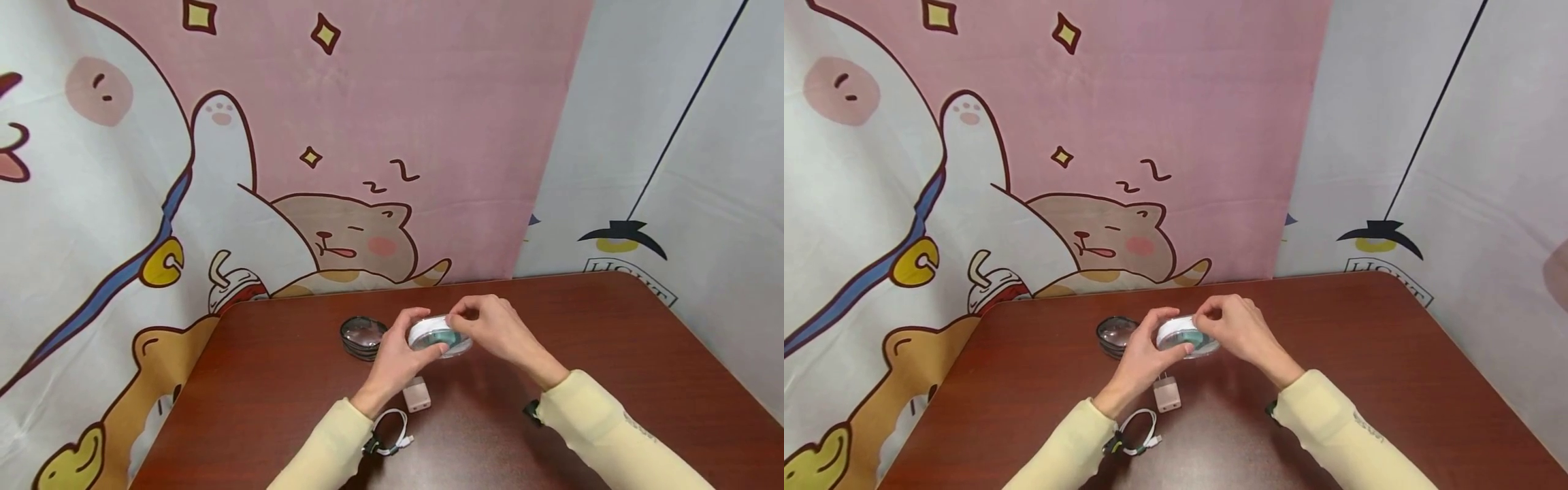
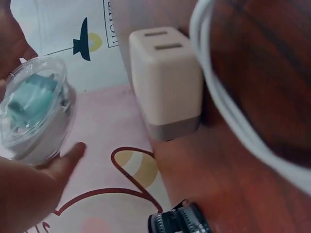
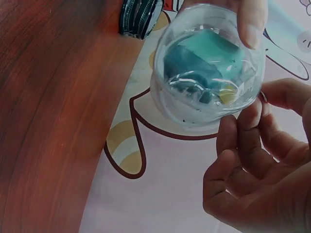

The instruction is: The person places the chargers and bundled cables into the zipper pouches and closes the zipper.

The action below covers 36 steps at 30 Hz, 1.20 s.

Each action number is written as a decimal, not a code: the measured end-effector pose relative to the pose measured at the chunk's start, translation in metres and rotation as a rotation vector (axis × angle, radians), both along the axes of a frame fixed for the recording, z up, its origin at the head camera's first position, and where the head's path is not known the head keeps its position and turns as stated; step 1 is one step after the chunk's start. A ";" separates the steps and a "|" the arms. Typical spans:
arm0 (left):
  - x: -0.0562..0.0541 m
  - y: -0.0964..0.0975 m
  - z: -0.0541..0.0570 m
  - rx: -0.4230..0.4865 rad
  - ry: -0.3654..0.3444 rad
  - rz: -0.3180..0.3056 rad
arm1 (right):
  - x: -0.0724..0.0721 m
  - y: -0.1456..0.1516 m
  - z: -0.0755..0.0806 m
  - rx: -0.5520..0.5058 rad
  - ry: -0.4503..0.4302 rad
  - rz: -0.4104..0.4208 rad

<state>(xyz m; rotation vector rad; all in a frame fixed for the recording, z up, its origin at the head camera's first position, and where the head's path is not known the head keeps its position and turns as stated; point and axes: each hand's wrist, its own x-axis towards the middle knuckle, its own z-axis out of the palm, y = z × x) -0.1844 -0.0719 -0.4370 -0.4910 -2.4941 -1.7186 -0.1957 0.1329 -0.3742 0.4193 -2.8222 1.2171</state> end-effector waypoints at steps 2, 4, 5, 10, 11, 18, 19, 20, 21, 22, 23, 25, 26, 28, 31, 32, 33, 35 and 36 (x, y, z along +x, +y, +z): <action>-0.001 -0.001 0.003 -0.062 0.015 -0.006 | 0.001 -0.002 0.000 0.007 0.007 0.001; -0.002 -0.001 0.005 -0.094 0.025 -0.008 | 0.002 -0.003 0.000 0.017 0.014 0.001; -0.003 -0.001 0.006 -0.103 0.029 -0.007 | 0.002 -0.003 0.000 0.019 0.018 0.002; -0.004 -0.001 0.010 -0.134 0.042 0.003 | 0.003 -0.005 0.000 0.022 0.030 0.001; -0.004 0.000 0.011 -0.140 0.048 0.004 | 0.003 -0.005 0.000 0.022 0.031 0.000; -0.003 0.001 0.010 -0.141 0.083 0.039 | 0.004 -0.005 0.001 -0.001 0.014 -0.007; -0.003 0.002 0.010 -0.133 0.088 0.049 | 0.004 -0.005 0.001 -0.005 0.014 -0.006; -0.002 0.002 0.009 -0.125 0.093 0.057 | 0.004 -0.004 0.002 -0.009 0.011 -0.004; -0.002 0.002 0.009 -0.116 0.098 0.064 | 0.003 -0.004 0.002 -0.012 0.009 -0.002; -0.002 0.002 0.008 -0.109 0.105 0.071 | 0.003 -0.004 0.003 -0.014 0.008 0.002; -0.002 0.003 0.008 -0.102 0.110 0.078 | 0.003 -0.004 0.003 -0.015 0.009 0.004; -0.001 0.003 0.007 -0.089 0.117 0.088 | 0.003 -0.004 0.003 -0.020 0.005 0.011; -0.001 0.003 0.007 -0.083 0.119 0.090 | 0.002 -0.003 0.003 -0.021 0.003 0.011; 0.000 0.003 0.006 -0.064 0.125 0.101 | 0.002 -0.002 0.003 -0.028 0.002 0.006; 0.000 0.001 0.005 -0.011 0.118 0.106 | 0.001 0.002 0.003 -0.045 -0.004 -0.003; 0.001 0.000 0.005 0.008 0.115 0.105 | 0.001 0.003 0.004 -0.051 -0.008 -0.007; 0.001 -0.001 0.004 0.027 0.111 0.104 | 0.000 0.005 0.004 -0.059 -0.014 -0.009; 0.001 -0.002 0.004 0.061 0.102 0.094 | 0.000 0.007 0.004 -0.066 -0.021 -0.006; 0.001 -0.002 0.004 0.074 0.097 0.088 | 0.001 0.008 0.005 -0.071 -0.026 -0.005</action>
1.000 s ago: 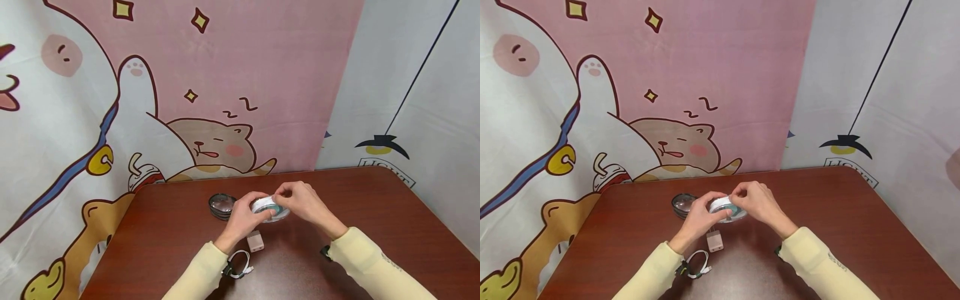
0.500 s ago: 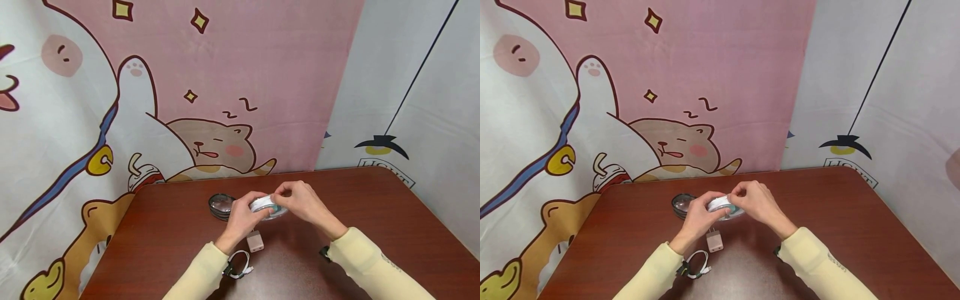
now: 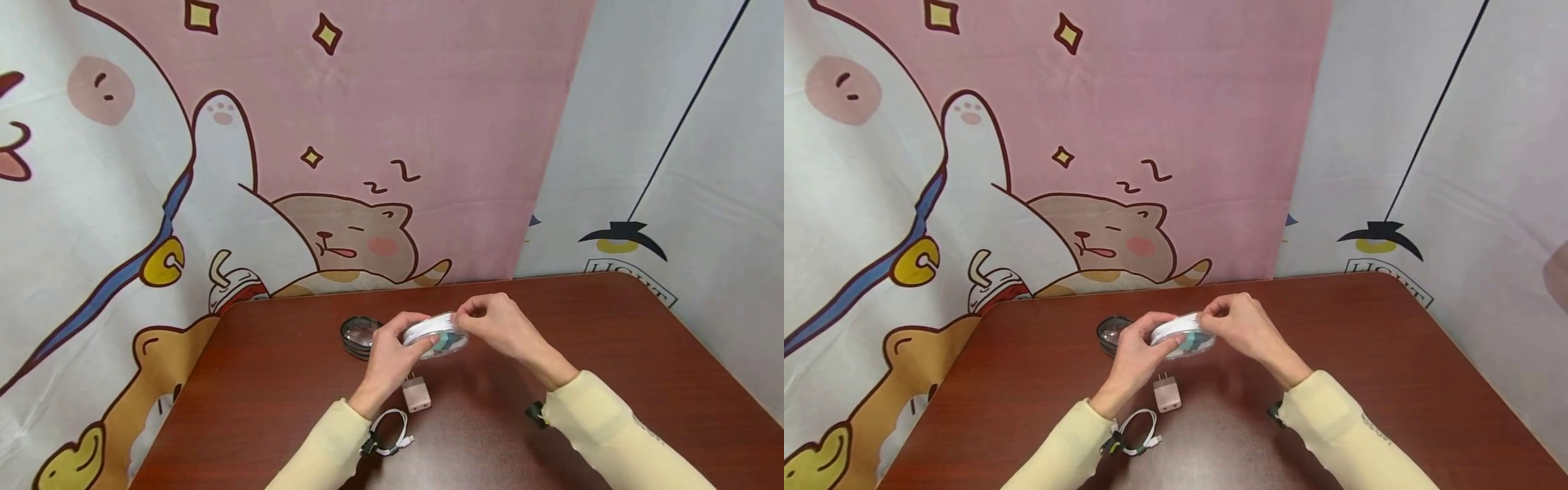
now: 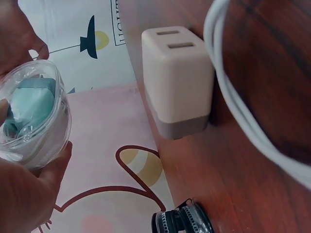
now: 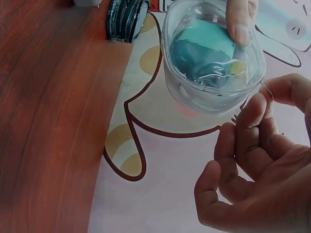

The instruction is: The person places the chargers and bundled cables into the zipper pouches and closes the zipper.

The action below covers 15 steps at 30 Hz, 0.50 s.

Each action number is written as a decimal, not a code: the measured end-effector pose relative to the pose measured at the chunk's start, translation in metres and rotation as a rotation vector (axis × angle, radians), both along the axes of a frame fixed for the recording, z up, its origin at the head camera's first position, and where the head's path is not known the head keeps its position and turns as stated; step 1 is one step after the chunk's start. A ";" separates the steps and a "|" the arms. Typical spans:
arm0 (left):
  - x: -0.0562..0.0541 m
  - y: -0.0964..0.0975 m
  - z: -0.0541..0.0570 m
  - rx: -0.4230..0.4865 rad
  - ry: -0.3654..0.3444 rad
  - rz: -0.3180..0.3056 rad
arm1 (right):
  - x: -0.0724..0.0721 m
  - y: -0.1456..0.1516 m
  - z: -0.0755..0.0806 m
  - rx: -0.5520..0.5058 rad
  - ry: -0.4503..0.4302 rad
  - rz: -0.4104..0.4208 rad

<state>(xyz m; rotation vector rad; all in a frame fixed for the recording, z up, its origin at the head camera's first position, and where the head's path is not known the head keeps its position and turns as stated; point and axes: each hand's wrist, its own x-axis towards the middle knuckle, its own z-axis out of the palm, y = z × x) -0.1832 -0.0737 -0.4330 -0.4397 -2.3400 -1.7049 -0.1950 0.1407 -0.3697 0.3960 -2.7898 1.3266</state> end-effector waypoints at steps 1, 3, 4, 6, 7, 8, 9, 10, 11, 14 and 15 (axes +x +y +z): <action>0.000 0.000 0.000 0.010 -0.005 -0.005 | 0.000 0.001 0.000 -0.001 -0.003 0.002; 0.001 -0.001 0.000 0.036 -0.020 -0.010 | 0.001 0.003 0.000 -0.008 -0.005 0.007; 0.002 -0.001 0.000 0.051 -0.027 -0.009 | 0.001 0.004 -0.001 -0.014 -0.008 0.006; 0.002 -0.002 0.000 0.079 -0.042 -0.008 | 0.002 0.006 -0.003 -0.024 -0.022 -0.002; 0.002 -0.002 -0.001 0.094 -0.050 -0.009 | 0.003 0.007 -0.004 -0.030 -0.030 -0.007; 0.002 -0.002 -0.002 0.105 -0.056 -0.012 | 0.003 0.008 -0.005 -0.038 -0.039 -0.007; 0.001 -0.003 -0.002 0.112 -0.061 -0.014 | 0.003 0.009 -0.005 -0.046 -0.048 -0.009; 0.001 -0.003 -0.003 0.119 -0.065 -0.021 | 0.003 0.009 -0.006 -0.049 -0.056 -0.012; 0.001 -0.004 -0.003 0.121 -0.069 -0.030 | 0.003 0.009 -0.007 -0.053 -0.059 -0.011; 0.001 -0.005 -0.002 0.094 -0.073 -0.058 | 0.002 0.009 -0.006 -0.059 -0.060 0.000; 0.001 -0.005 -0.001 0.074 -0.068 -0.069 | 0.002 0.009 -0.006 -0.060 -0.059 -0.001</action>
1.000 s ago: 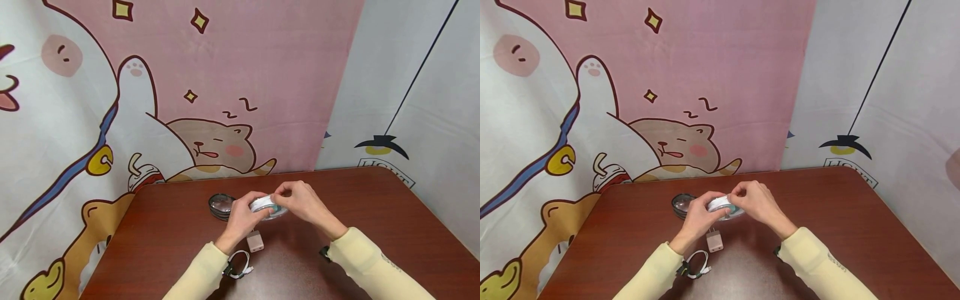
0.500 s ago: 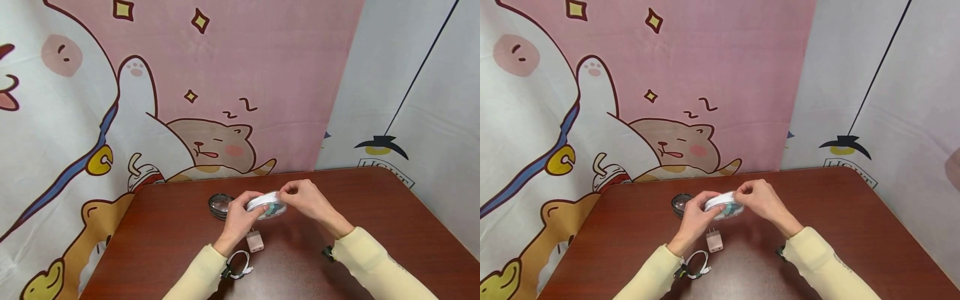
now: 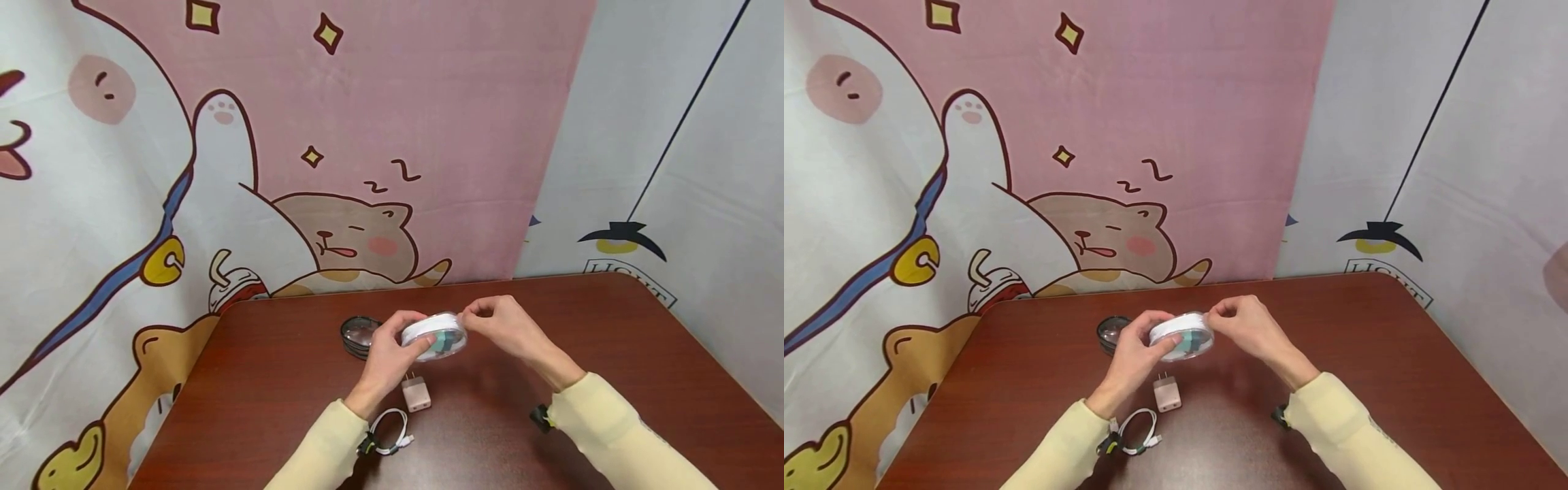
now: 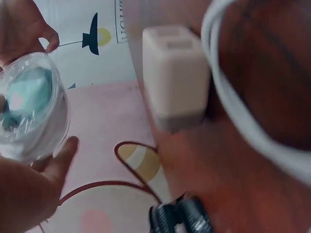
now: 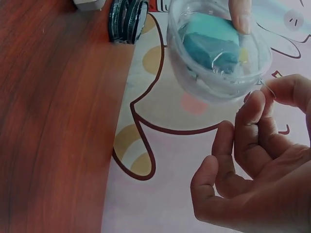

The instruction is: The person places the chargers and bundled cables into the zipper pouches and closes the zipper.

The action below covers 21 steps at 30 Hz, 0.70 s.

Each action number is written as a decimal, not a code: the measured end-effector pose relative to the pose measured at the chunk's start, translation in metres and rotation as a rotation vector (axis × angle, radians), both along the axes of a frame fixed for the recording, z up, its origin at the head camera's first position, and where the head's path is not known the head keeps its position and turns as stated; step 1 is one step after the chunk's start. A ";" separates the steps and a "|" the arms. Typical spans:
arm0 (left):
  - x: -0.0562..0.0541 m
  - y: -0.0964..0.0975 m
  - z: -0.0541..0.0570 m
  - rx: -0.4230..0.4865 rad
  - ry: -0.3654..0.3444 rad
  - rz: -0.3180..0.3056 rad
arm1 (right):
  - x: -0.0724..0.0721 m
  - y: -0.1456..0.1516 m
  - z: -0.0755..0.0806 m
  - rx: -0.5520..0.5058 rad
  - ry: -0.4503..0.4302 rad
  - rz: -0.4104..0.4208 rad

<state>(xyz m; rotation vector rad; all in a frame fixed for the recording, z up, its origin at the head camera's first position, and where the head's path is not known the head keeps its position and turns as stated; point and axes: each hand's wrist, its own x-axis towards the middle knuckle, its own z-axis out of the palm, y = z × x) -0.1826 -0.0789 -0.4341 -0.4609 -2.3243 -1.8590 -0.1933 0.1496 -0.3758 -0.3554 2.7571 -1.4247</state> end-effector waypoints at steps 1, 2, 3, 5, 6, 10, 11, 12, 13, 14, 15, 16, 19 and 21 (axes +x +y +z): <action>0.000 0.000 0.001 -0.024 0.008 -0.011 | 0.000 -0.001 0.001 0.000 0.000 0.001; 0.000 -0.001 0.002 -0.052 0.015 -0.020 | 0.000 -0.001 0.001 -0.003 0.000 0.007; 0.000 -0.001 0.003 -0.080 0.023 -0.030 | 0.000 -0.002 0.002 -0.004 -0.002 0.014; -0.001 -0.001 0.005 -0.138 0.043 -0.052 | 0.000 -0.005 0.003 -0.009 -0.006 0.030; -0.001 -0.001 0.005 -0.165 0.050 -0.060 | 0.001 -0.006 0.004 -0.014 -0.007 0.040; -0.002 0.002 0.006 -0.243 0.049 -0.075 | 0.002 -0.010 0.004 -0.027 -0.008 0.072; -0.002 0.002 0.007 -0.252 0.052 -0.071 | 0.002 -0.010 0.004 -0.029 -0.006 0.075; -0.002 0.003 0.007 -0.259 0.056 -0.066 | 0.002 -0.010 0.004 -0.028 -0.003 0.075; -0.003 0.003 0.008 -0.262 0.063 -0.060 | 0.002 -0.010 0.004 -0.027 -0.002 0.074; -0.003 0.004 0.009 -0.261 0.077 -0.051 | 0.002 -0.010 0.005 -0.025 -0.001 0.073; -0.003 0.004 0.010 -0.258 0.088 -0.040 | 0.002 -0.010 0.005 -0.021 0.001 0.071; -0.003 0.004 0.011 -0.256 0.095 -0.028 | 0.002 -0.009 0.005 -0.018 0.001 0.068; -0.003 0.004 0.012 -0.228 0.093 0.001 | 0.001 -0.007 0.004 -0.014 -0.011 0.055; -0.003 0.004 0.012 -0.190 0.078 0.015 | 0.001 -0.005 0.004 -0.016 -0.025 0.044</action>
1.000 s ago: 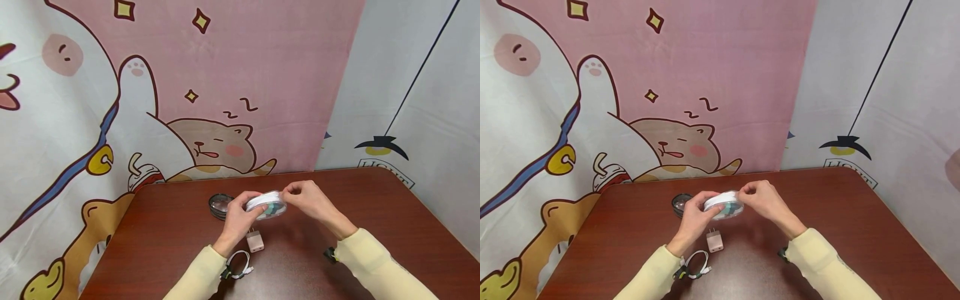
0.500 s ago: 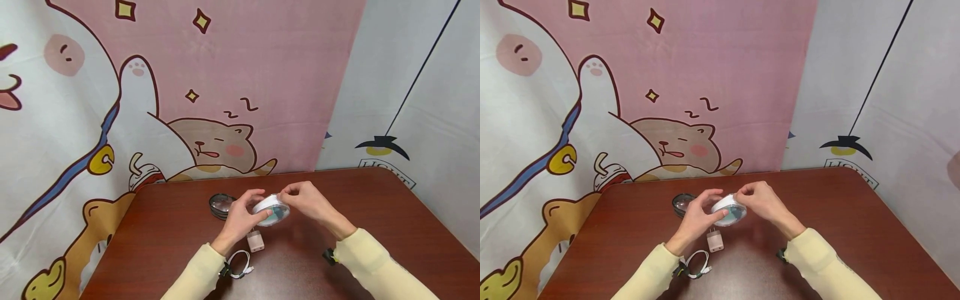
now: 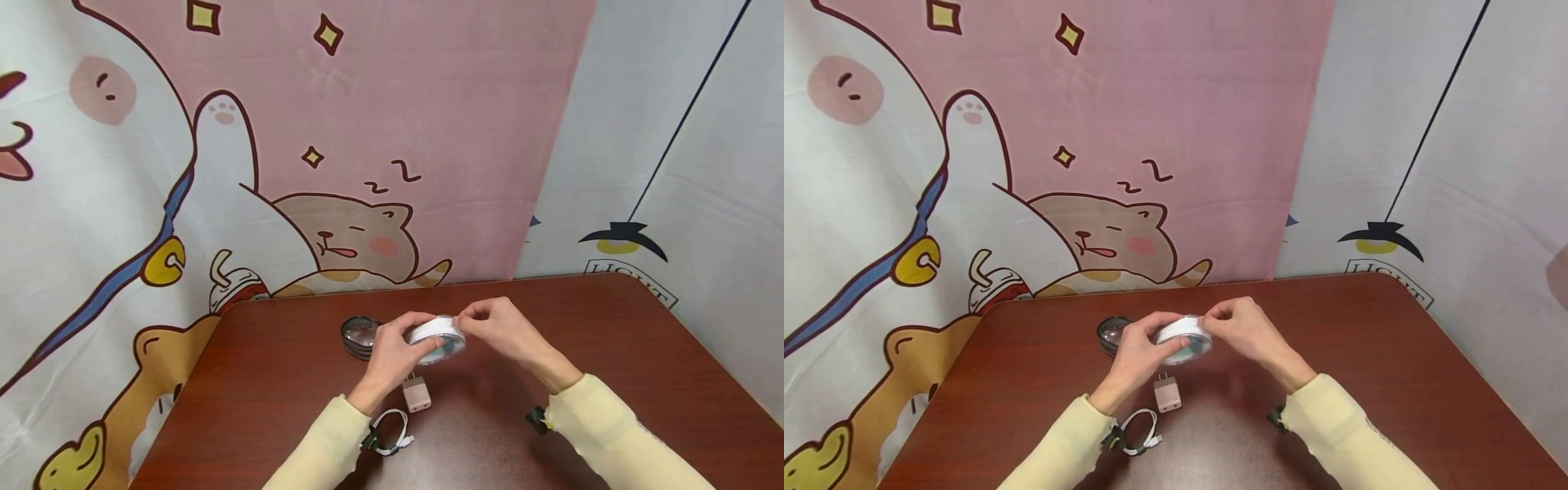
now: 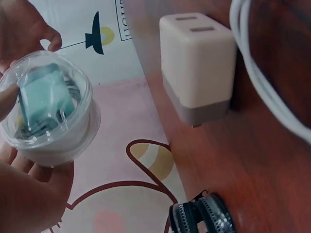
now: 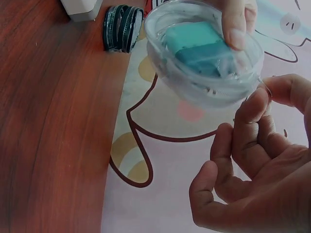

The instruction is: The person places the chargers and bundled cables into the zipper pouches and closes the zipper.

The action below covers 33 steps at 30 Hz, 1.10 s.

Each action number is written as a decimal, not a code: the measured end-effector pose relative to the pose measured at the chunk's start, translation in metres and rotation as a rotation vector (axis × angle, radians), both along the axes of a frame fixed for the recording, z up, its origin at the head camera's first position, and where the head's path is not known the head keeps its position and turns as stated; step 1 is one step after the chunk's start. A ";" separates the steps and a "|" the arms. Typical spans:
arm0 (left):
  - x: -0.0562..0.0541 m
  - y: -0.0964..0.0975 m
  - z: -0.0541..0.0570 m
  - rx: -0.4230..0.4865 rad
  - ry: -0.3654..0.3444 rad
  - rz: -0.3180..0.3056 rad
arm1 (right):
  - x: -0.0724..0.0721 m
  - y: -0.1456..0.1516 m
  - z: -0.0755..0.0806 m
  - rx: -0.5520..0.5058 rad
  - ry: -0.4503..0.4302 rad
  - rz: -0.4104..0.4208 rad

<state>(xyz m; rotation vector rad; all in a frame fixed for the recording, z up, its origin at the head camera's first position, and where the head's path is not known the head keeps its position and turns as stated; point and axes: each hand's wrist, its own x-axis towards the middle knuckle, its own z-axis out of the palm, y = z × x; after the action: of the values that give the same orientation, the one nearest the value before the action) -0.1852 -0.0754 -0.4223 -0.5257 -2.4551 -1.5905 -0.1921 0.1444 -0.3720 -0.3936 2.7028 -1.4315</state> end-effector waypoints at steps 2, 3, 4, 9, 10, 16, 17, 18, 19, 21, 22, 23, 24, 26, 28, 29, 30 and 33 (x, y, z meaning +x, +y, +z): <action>0.000 0.000 -0.001 0.043 -0.012 0.002 | 0.000 0.003 -0.001 -0.007 -0.019 -0.013; 0.000 -0.001 -0.002 0.061 -0.018 0.001 | 0.000 0.004 -0.002 -0.010 -0.026 -0.016; 0.000 -0.001 -0.003 0.078 -0.020 0.000 | 0.000 0.004 -0.002 -0.013 -0.033 -0.017; 0.000 -0.002 -0.007 0.133 -0.037 -0.009 | 0.000 0.007 -0.004 -0.024 -0.048 -0.004; 0.000 -0.003 -0.008 0.152 -0.045 -0.013 | 0.000 0.008 -0.005 -0.028 -0.053 -0.005; 0.000 -0.004 -0.010 0.269 -0.107 -0.046 | 0.001 0.011 -0.010 -0.081 -0.098 -0.015; -0.001 -0.004 -0.010 0.270 -0.112 -0.055 | 0.001 0.011 -0.010 -0.097 -0.104 -0.014; -0.001 -0.004 -0.009 0.270 -0.117 -0.069 | 0.002 0.010 -0.009 -0.115 -0.112 -0.012; -0.001 -0.005 -0.009 0.261 -0.123 -0.084 | 0.002 0.010 -0.009 -0.127 -0.117 -0.015; -0.002 -0.005 -0.009 0.224 -0.125 -0.119 | 0.003 0.008 -0.008 -0.150 -0.122 -0.016; -0.002 -0.006 -0.008 0.197 -0.124 -0.138 | 0.003 0.008 -0.007 -0.156 -0.122 -0.016; -0.002 -0.006 -0.007 0.169 -0.124 -0.153 | 0.003 0.008 -0.007 -0.155 -0.117 -0.015; -0.001 -0.005 -0.007 0.145 -0.124 -0.165 | 0.003 0.007 -0.007 -0.153 -0.113 -0.018; -0.001 -0.004 -0.005 0.096 -0.115 -0.174 | 0.003 0.007 -0.007 -0.147 -0.100 -0.018; -0.001 -0.001 -0.002 0.044 -0.100 -0.170 | 0.003 0.006 -0.007 -0.139 -0.094 -0.020; 0.000 0.001 -0.001 0.019 -0.086 -0.166 | 0.002 0.006 -0.008 -0.135 -0.091 -0.018; -0.001 0.003 0.000 -0.003 -0.070 -0.160 | 0.002 0.005 -0.008 -0.134 -0.090 -0.014; -0.001 0.007 0.001 -0.062 -0.025 -0.126 | 0.001 0.004 -0.008 -0.125 -0.080 0.002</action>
<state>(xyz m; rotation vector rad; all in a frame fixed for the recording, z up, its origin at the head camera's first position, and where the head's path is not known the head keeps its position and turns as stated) -0.1862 -0.0686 -0.4211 -0.6876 -2.5424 -1.5799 -0.1910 0.1480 -0.3797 -0.3385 2.5587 -1.5854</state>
